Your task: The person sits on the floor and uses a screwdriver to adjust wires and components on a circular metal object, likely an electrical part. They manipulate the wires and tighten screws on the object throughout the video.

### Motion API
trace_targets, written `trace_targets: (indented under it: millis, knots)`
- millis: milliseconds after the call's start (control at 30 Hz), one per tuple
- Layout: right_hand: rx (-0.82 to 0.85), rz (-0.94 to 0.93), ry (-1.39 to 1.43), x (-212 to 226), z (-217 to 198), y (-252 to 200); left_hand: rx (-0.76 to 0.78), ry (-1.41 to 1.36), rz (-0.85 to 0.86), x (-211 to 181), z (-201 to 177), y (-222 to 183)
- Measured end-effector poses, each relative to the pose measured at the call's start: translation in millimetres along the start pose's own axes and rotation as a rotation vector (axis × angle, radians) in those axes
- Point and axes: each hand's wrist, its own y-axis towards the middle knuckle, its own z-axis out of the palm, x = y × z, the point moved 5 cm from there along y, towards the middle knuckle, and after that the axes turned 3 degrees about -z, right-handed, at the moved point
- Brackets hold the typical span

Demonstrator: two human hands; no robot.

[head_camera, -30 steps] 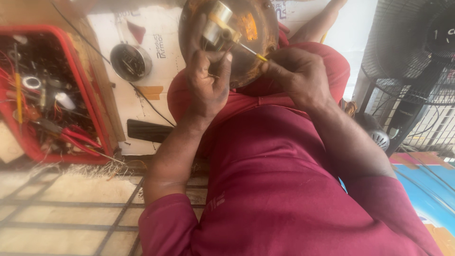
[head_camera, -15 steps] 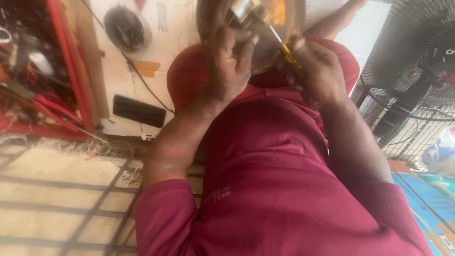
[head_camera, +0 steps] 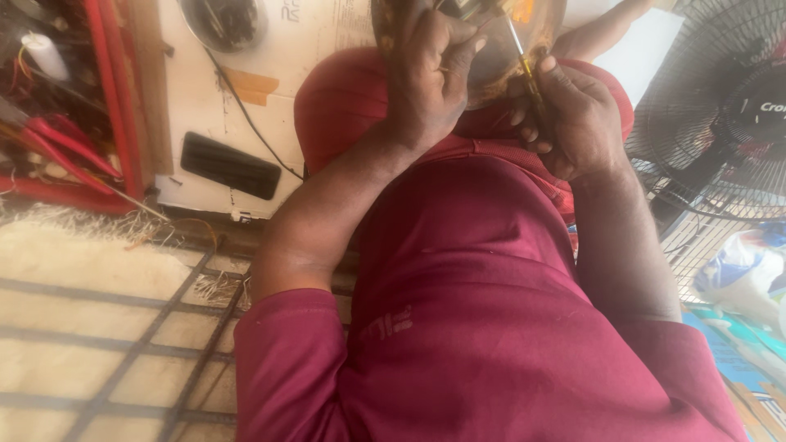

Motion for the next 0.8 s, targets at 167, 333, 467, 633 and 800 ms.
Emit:
trace_targets:
  millis: [167, 333, 467, 633, 800]
  knots:
    - [0.003, 0.010, 0.010, 0, 2, -1, -0.020, 0.018, 0.030, 0, 0, 1]
    - [-0.002, -0.007, 0.007, 0, 3, -2, 0.008, 0.014, -0.010, 2, 4, 1]
    - [0.007, -0.039, 0.016, -2, 2, 0, -0.030, 0.091, 0.051, -4, 4, 1]
    - [-0.037, -0.177, -0.070, 1, -2, -1, -0.056, 0.121, 0.038, -7, 3, 4]
    - [-0.176, -0.378, -0.243, 19, 2, -11, -0.041, 0.090, 0.014, -7, 4, 3]
